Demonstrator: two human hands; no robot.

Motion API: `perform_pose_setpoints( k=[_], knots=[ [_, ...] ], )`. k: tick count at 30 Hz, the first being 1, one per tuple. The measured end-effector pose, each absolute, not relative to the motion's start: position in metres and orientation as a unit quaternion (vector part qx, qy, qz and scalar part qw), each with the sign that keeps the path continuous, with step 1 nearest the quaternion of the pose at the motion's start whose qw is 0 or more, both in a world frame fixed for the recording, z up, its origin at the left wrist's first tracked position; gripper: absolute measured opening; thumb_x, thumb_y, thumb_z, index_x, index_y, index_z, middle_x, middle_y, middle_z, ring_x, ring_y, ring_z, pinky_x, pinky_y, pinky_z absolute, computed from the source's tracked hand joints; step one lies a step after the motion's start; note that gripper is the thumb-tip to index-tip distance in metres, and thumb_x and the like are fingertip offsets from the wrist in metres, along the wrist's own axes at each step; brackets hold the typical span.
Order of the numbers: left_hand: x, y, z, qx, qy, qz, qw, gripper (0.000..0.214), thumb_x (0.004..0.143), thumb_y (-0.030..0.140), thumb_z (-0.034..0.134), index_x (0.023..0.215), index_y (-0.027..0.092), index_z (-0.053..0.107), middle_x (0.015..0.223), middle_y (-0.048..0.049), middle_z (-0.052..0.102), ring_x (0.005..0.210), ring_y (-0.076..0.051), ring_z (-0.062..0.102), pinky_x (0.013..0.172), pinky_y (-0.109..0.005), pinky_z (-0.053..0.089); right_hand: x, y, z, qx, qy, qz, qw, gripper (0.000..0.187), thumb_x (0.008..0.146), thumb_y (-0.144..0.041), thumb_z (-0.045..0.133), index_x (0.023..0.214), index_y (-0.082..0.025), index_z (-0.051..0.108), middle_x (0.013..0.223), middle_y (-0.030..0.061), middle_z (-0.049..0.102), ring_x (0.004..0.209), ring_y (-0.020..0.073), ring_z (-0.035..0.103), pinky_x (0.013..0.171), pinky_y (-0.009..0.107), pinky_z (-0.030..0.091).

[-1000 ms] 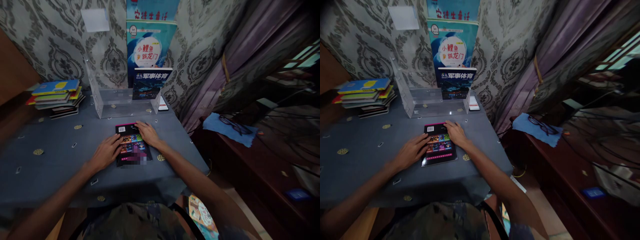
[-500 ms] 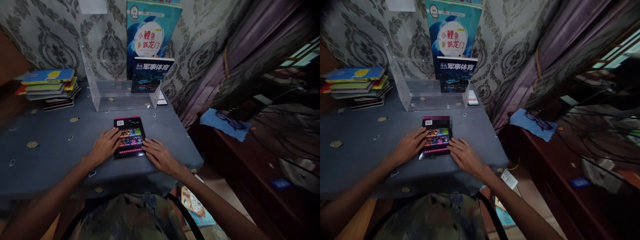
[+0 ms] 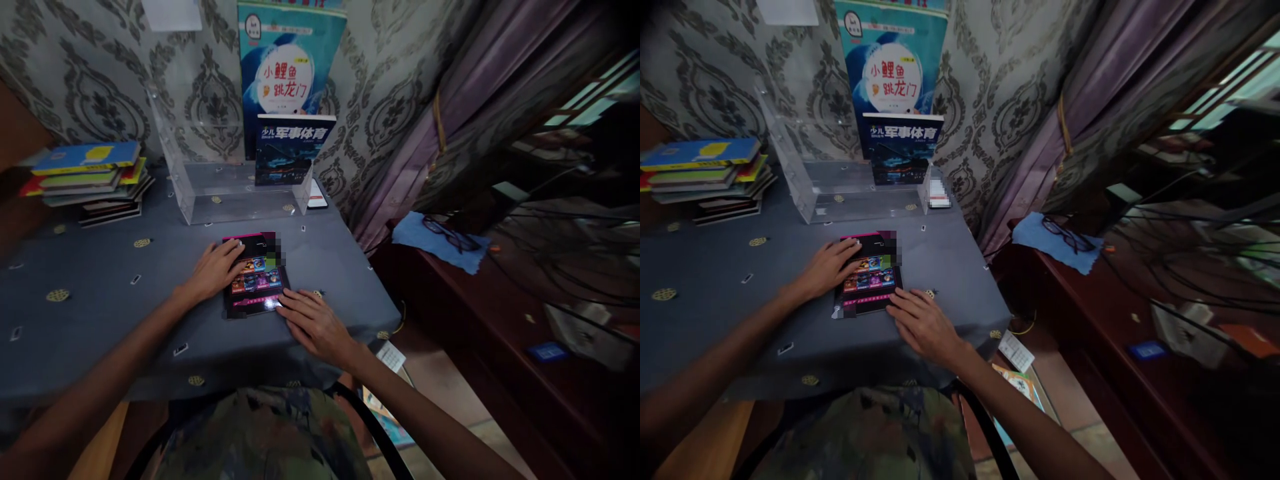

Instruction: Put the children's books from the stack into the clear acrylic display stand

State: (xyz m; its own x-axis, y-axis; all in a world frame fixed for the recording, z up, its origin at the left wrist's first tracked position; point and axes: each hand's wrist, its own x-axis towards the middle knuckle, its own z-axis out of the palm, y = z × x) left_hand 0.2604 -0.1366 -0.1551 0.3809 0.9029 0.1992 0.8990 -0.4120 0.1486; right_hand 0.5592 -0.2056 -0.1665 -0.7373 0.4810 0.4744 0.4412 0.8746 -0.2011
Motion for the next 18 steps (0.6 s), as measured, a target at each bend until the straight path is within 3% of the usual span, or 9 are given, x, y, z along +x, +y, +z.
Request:
perform_pose_setpoints(
  k=[3, 9, 18],
  knots=[
    [0.276, -0.146, -0.155, 0.866, 0.482, 0.131, 0.021, 0.047, 0.104, 0.039, 0.039, 0.143, 0.018, 0.054, 0.151, -0.0151, 0.053, 0.142, -0.028, 0.047, 0.117, -0.053, 0.036, 0.559, -0.207, -0.167, -0.248, -0.93, 0.028, 0.268, 0.033, 0.1, -0.016, 0.049, 0.128, -0.018, 0.066, 0.132, 0.0096, 0.07, 0.134, 0.0235, 0.057, 0.109, 0.048, 0.051],
    [0.286, -0.204, -0.149, 0.925, 0.348, 0.145, 0.046, 0.042, 0.105, 0.033, 0.041, 0.145, 0.028, 0.053, 0.152, -0.0071, 0.054, 0.141, -0.023, 0.048, 0.119, -0.051, 0.037, 0.56, -0.206, -0.167, -0.254, -0.93, 0.035, 0.265, 0.033, 0.098, -0.014, 0.051, 0.128, -0.018, 0.066, 0.134, 0.0102, 0.069, 0.135, 0.0241, 0.056, 0.11, 0.048, 0.05],
    [0.254, -0.236, -0.157, 0.903, 0.388, 0.179, 0.052, 0.045, 0.103, 0.026, 0.045, 0.147, 0.032, 0.05, 0.15, -0.0037, 0.055, 0.14, -0.022, 0.05, 0.117, -0.049, 0.042, 0.534, -0.217, -0.166, -0.257, -0.926, 0.063, 0.27, 0.032, 0.098, -0.017, 0.052, 0.127, -0.02, 0.067, 0.13, 0.0109, 0.071, 0.133, 0.0249, 0.057, 0.114, 0.054, 0.043]
  ],
)
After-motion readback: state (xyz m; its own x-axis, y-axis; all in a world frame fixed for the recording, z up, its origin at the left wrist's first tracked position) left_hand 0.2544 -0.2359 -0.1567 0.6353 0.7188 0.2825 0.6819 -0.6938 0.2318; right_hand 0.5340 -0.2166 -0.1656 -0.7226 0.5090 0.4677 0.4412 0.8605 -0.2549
